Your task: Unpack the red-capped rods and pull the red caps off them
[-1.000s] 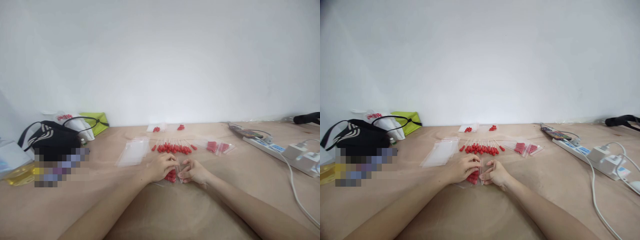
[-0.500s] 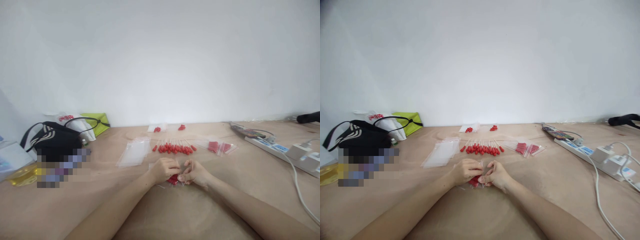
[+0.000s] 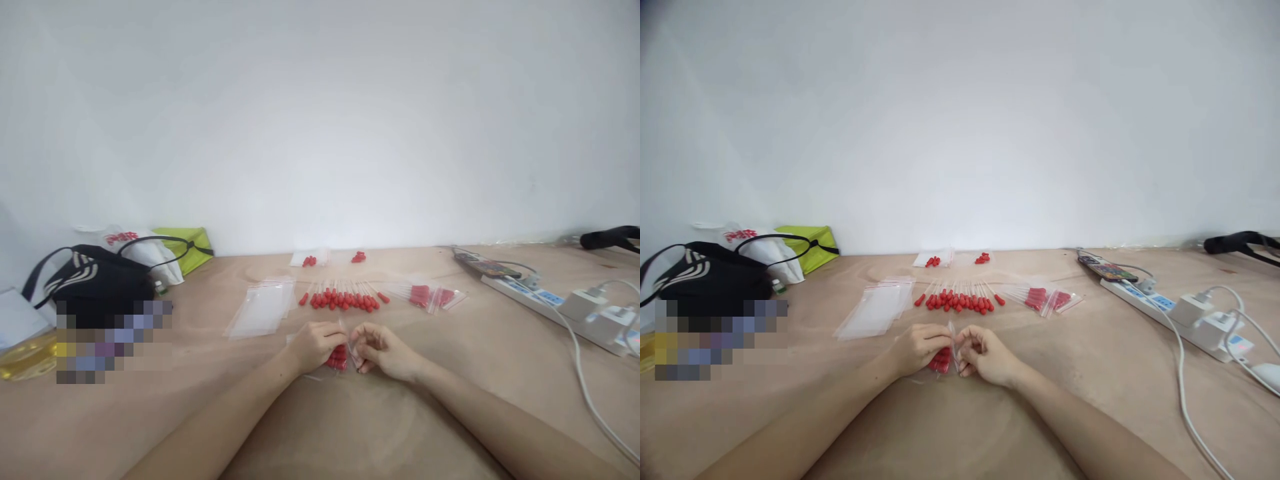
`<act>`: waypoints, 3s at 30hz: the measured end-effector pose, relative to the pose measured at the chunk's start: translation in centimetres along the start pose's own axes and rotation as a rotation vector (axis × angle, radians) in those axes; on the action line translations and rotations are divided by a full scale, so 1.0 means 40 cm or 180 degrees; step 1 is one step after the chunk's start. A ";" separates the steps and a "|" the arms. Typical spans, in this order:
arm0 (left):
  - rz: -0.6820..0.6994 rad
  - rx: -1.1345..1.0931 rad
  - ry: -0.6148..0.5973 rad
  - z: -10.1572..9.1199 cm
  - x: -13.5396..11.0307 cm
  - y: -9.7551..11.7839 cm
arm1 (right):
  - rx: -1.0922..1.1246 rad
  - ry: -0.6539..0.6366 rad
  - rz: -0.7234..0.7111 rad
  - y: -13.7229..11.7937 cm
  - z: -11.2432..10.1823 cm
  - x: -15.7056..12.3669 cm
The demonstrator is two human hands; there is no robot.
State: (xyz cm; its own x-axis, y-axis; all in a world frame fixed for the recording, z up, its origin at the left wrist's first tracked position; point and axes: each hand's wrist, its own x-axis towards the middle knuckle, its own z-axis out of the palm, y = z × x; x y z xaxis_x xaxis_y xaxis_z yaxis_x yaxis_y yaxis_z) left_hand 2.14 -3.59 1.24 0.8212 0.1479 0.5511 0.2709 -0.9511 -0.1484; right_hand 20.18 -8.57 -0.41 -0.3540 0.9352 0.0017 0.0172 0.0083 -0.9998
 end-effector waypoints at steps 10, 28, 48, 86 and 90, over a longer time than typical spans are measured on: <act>-0.0303 -0.0345 -0.0077 -0.012 0.002 -0.004 | -0.4103 0.0630 -0.2848 0.005 0.002 -0.008; 0.0652 0.0224 -0.0324 -0.003 0.023 0.004 | -0.4616 0.0732 -0.3228 0.008 -0.013 -0.008; -0.1560 -0.0742 -0.0757 -0.084 -0.080 0.005 | -0.3340 -0.0199 -0.2155 -0.014 -0.056 -0.011; -0.4273 -0.2768 0.0221 -0.111 -0.103 0.027 | -0.0671 -0.0303 -0.0264 -0.004 -0.030 0.020; -0.3841 -0.1827 -0.0002 -0.105 -0.109 0.033 | -0.0942 0.0227 -0.0141 0.003 -0.027 0.020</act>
State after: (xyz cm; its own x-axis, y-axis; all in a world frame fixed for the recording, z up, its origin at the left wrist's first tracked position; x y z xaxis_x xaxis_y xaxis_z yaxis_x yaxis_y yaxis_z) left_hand -3.18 -6.64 2.11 0.2189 0.9714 0.0917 0.5747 -0.2043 0.7924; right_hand 20.91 -7.43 -0.50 -0.2942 0.9540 0.0570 0.2786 0.1427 -0.9497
